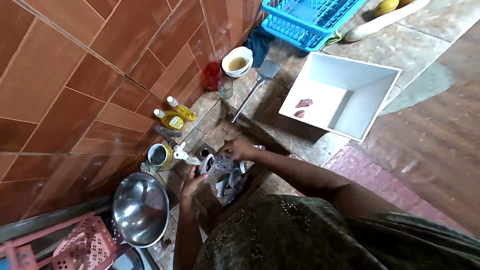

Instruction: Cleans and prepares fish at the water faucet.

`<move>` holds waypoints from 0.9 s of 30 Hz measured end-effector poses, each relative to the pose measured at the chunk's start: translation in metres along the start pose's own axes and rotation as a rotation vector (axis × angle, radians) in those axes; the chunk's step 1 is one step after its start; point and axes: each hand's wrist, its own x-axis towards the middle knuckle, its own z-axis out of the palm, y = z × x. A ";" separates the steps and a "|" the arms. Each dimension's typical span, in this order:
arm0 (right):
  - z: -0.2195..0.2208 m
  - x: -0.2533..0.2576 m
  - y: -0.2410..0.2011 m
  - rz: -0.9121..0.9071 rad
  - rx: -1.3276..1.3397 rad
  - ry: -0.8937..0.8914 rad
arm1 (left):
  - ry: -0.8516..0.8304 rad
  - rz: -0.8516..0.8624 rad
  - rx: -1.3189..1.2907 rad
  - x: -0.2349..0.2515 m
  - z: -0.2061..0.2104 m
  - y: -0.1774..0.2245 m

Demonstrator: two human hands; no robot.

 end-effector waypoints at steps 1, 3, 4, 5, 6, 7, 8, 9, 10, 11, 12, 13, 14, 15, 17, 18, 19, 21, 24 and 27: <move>0.007 0.003 -0.016 -0.032 0.070 -0.050 | 0.005 -0.014 0.009 0.000 0.002 0.001; 0.021 0.005 -0.043 -0.015 0.094 -0.195 | 0.028 -0.047 0.051 0.000 0.008 0.006; 0.031 0.008 -0.047 0.004 0.087 -0.238 | 0.049 -0.062 0.094 0.000 0.011 0.008; 0.039 0.010 -0.048 0.032 0.107 -0.257 | 0.077 -0.075 0.153 0.001 0.014 0.010; 0.046 0.010 -0.049 0.077 0.160 -0.270 | 0.103 -0.085 0.221 0.001 0.015 0.012; 0.052 0.011 -0.048 0.122 0.244 -0.276 | 0.123 -0.090 0.282 0.001 0.015 0.013; 0.060 0.012 -0.046 0.160 0.351 -0.282 | 0.139 -0.098 0.332 -0.001 0.015 0.015; 0.067 0.013 -0.043 0.183 0.433 -0.284 | 0.151 -0.103 0.381 -0.003 0.015 0.016; 0.071 0.013 -0.042 0.180 0.452 -0.277 | 0.157 -0.105 0.430 -0.004 0.014 0.018; 0.071 0.014 -0.043 0.147 0.404 -0.259 | 0.156 -0.101 0.479 -0.005 0.013 0.020; 0.070 0.014 -0.045 0.095 0.335 -0.235 | 0.152 -0.096 0.520 -0.005 0.011 0.021; 0.071 0.014 -0.045 0.031 0.261 -0.196 | 0.150 -0.090 0.553 -0.005 0.010 0.022; 0.072 0.014 -0.045 -0.020 0.192 -0.157 | 0.151 -0.079 0.583 -0.005 0.010 0.023; 0.074 0.015 -0.043 -0.053 0.155 -0.113 | 0.150 -0.076 0.601 -0.005 0.010 0.024; 0.078 0.015 -0.040 -0.086 0.177 -0.033 | 0.147 -0.091 0.626 -0.005 0.012 0.025; 0.079 0.014 -0.037 -0.099 0.226 -0.007 | 0.148 -0.104 0.635 -0.005 0.015 0.026; 0.079 0.012 -0.036 -0.095 0.301 0.006 | 0.149 -0.109 0.648 -0.004 0.018 0.028; 0.076 0.006 -0.038 0.008 0.509 -0.026 | 0.147 -0.110 0.690 -0.004 0.023 0.031; 0.083 0.001 -0.036 0.181 0.920 -0.084 | 0.136 -0.078 0.729 -0.007 0.026 0.035; 0.082 -0.003 -0.036 0.276 1.051 -0.132 | 0.108 -0.038 0.780 -0.012 0.026 0.035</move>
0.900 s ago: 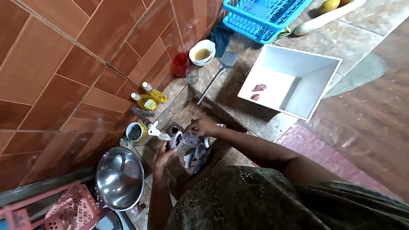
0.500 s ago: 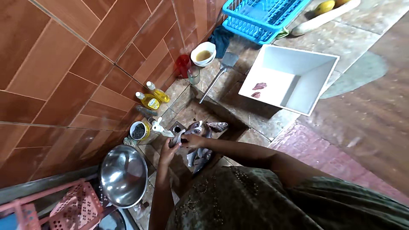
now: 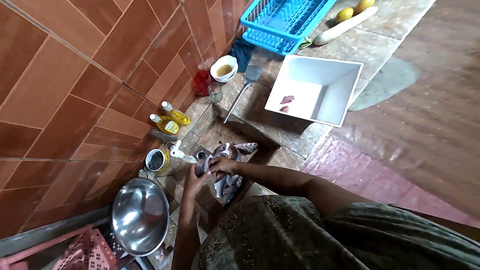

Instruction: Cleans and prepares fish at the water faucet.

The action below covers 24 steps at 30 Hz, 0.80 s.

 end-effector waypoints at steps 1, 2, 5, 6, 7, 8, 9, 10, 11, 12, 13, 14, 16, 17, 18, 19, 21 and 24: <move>0.001 0.000 -0.001 0.026 0.001 -0.012 | 0.001 0.009 0.006 -0.001 -0.001 -0.001; 0.002 0.001 -0.002 0.044 -0.013 -0.029 | 0.001 0.017 0.007 -0.003 -0.001 -0.003; 0.004 0.004 -0.007 0.062 -0.073 -0.066 | -0.006 0.023 -0.019 -0.005 -0.004 -0.005; 0.005 0.004 -0.009 0.060 -0.083 -0.075 | -0.010 0.019 -0.032 -0.005 -0.005 -0.007; 0.006 0.005 -0.011 0.055 -0.087 -0.082 | -0.010 0.018 -0.042 -0.004 -0.007 -0.008; 0.007 0.005 -0.012 0.044 -0.085 -0.086 | -0.012 0.012 -0.045 -0.004 -0.008 -0.009; 0.007 0.006 -0.012 0.028 -0.081 -0.086 | -0.014 0.003 -0.041 -0.004 -0.010 -0.008; 0.008 0.007 -0.012 0.008 -0.076 -0.083 | -0.016 -0.006 -0.037 -0.005 -0.011 -0.006; 0.008 0.007 -0.012 -0.009 -0.069 -0.076 | -0.015 -0.008 -0.037 -0.005 -0.013 -0.003; 0.007 0.007 -0.013 -0.021 -0.056 -0.068 | -0.014 -0.002 -0.038 -0.005 -0.014 -0.001; 0.007 0.007 -0.013 -0.030 -0.036 -0.060 | -0.018 0.006 -0.050 -0.005 -0.015 0.000; 0.006 0.006 -0.014 -0.036 -0.010 -0.058 | -0.029 0.007 -0.070 -0.005 -0.016 0.003; 0.003 0.004 -0.015 -0.038 0.053 -0.064 | -0.052 0.016 -0.127 -0.004 -0.018 0.003; 0.002 0.003 -0.016 -0.034 0.085 -0.061 | -0.063 0.022 -0.169 -0.004 -0.019 0.000; 0.000 0.002 -0.016 -0.026 0.117 -0.061 | -0.071 0.032 -0.212 -0.003 -0.020 -0.003; -0.001 0.002 -0.015 -0.018 0.145 -0.068 | -0.079 0.045 -0.257 -0.002 -0.021 -0.006; -0.002 0.002 -0.015 -0.011 0.192 -0.079 | -0.091 0.079 -0.381 -0.003 -0.023 -0.011; 0.000 0.000 -0.012 -0.017 0.265 -0.095 | -0.075 0.108 -0.593 -0.009 -0.021 -0.015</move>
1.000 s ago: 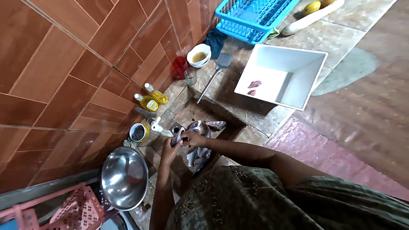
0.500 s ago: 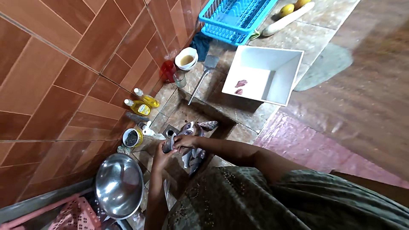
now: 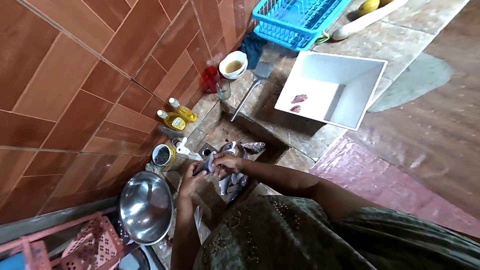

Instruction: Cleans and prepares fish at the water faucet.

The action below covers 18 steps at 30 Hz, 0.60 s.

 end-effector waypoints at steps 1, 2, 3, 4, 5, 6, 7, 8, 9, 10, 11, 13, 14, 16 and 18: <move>0.001 0.000 0.001 -0.004 0.028 0.000 | 0.016 0.004 -0.041 -0.001 0.001 0.000; 0.001 0.000 0.003 -0.006 0.050 -0.001 | 0.031 0.013 -0.077 -0.003 0.003 0.000; 0.001 0.001 0.005 -0.006 0.063 -0.005 | 0.038 0.023 -0.104 -0.003 0.004 0.000; 0.001 0.002 0.006 -0.003 0.069 -0.006 | 0.039 0.033 -0.121 -0.004 0.004 0.000; 0.002 0.002 0.007 0.002 0.066 -0.002 | 0.037 0.039 -0.130 -0.004 0.005 -0.001; 0.002 0.002 0.007 0.009 0.054 0.006 | 0.039 0.036 -0.129 -0.004 0.005 -0.001; 0.002 0.001 0.007 0.018 0.036 0.014 | 0.043 0.024 -0.119 -0.005 0.005 -0.001; 0.003 0.001 0.007 0.024 0.017 0.022 | 0.046 0.008 -0.104 -0.006 0.006 -0.001; 0.004 0.001 0.006 0.034 -0.004 0.027 | 0.050 -0.007 -0.088 -0.007 0.006 0.000; 0.005 0.000 0.006 0.042 -0.027 0.041 | 0.054 -0.021 -0.063 -0.007 0.006 0.000; 0.006 0.000 0.006 0.049 -0.047 0.063 | 0.063 -0.040 -0.030 -0.007 0.007 0.001; 0.008 0.000 0.007 0.062 -0.049 0.109 | 0.097 -0.085 0.089 -0.005 0.009 0.001; 0.008 -0.001 0.009 0.068 -0.034 0.121 | 0.125 -0.117 0.188 -0.004 0.009 0.003; 0.004 0.000 0.015 0.066 0.007 0.119 | 0.179 -0.194 0.400 -0.005 0.012 0.009; 0.000 -0.001 0.021 0.056 0.041 0.088 | 0.196 -0.223 0.463 -0.012 0.015 0.016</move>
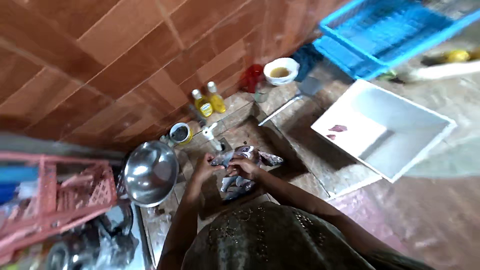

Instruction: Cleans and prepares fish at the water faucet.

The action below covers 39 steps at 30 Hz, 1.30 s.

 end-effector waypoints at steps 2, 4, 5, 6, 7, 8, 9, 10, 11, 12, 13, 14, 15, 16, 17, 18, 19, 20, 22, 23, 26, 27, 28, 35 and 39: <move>0.001 -0.005 0.003 0.011 -0.004 -0.027 | -0.031 0.026 -0.029 -0.009 0.003 -0.003; 0.000 -0.009 0.005 0.024 -0.055 -0.048 | -0.069 0.082 -0.092 -0.018 0.011 -0.009; -0.001 -0.011 0.005 0.028 -0.095 -0.051 | -0.079 0.116 -0.135 -0.020 0.017 -0.014; -0.002 -0.013 0.005 0.034 -0.148 -0.047 | -0.060 0.150 -0.183 -0.024 0.023 -0.017; -0.002 -0.014 0.002 0.045 -0.200 -0.044 | -0.025 0.172 -0.223 -0.031 0.029 -0.017; -0.002 -0.016 0.000 0.061 -0.235 -0.040 | 0.013 0.175 -0.242 -0.037 0.034 -0.017; -0.001 -0.017 -0.003 0.078 -0.254 -0.037 | 0.050 0.167 -0.273 -0.043 0.040 -0.018; -0.002 -0.017 -0.005 0.104 -0.258 -0.034 | 0.097 0.156 -0.320 -0.048 0.048 -0.019; -0.003 -0.017 -0.007 0.135 -0.257 -0.037 | 0.139 0.132 -0.370 -0.052 0.057 -0.019; -0.006 -0.018 -0.010 0.170 -0.259 -0.045 | 0.178 0.112 -0.421 -0.056 0.067 -0.019; -0.007 -0.020 -0.014 0.212 -0.268 -0.041 | 0.213 0.093 -0.466 -0.060 0.076 -0.017; -0.007 -0.021 -0.017 0.247 -0.298 -0.001 | 0.235 0.081 -0.503 -0.064 0.084 -0.016; -0.006 -0.023 -0.019 0.273 -0.354 0.048 | 0.262 0.082 -0.547 -0.066 0.093 -0.016; -0.004 -0.024 -0.021 0.296 -0.421 0.085 | 0.300 0.086 -0.591 -0.068 0.102 -0.017; -0.004 -0.026 -0.022 0.319 -0.481 0.097 | 0.335 0.092 -0.615 -0.070 0.111 -0.018; -0.007 -0.028 -0.025 0.343 -0.531 0.085 | 0.367 0.091 -0.617 -0.071 0.120 -0.018; -0.009 -0.031 -0.027 0.358 -0.574 0.075 | 0.396 0.080 -0.601 -0.072 0.129 -0.017; -0.012 -0.032 -0.030 0.371 -0.605 0.072 | 0.413 0.065 -0.587 -0.074 0.136 -0.015; -0.019 -0.032 -0.034 0.391 -0.651 0.041 | 0.439 0.034 -0.582 -0.078 0.147 -0.007; -0.023 -0.031 -0.036 0.397 -0.674 0.006 | 0.452 0.017 -0.584 -0.081 0.152 -0.003; -0.026 -0.027 -0.041 0.401 -0.767 -0.113 | 0.482 -0.006 -0.583 -0.084 0.164 0.000; -0.025 -0.027 -0.042 0.403 -0.788 -0.147 | 0.479 -0.015 -0.581 -0.085 0.167 0.001; -0.023 -0.027 -0.043 0.405 -0.804 -0.174 | 0.473 -0.027 -0.584 -0.087 0.167 0.002; -0.017 -0.033 -0.043 0.340 -0.929 -0.255 | 0.390 -0.214 -0.744 -0.104 0.158 0.014; -0.014 -0.039 -0.044 0.330 -0.933 -0.318 | 0.449 -0.286 -0.797 -0.102 0.164 0.007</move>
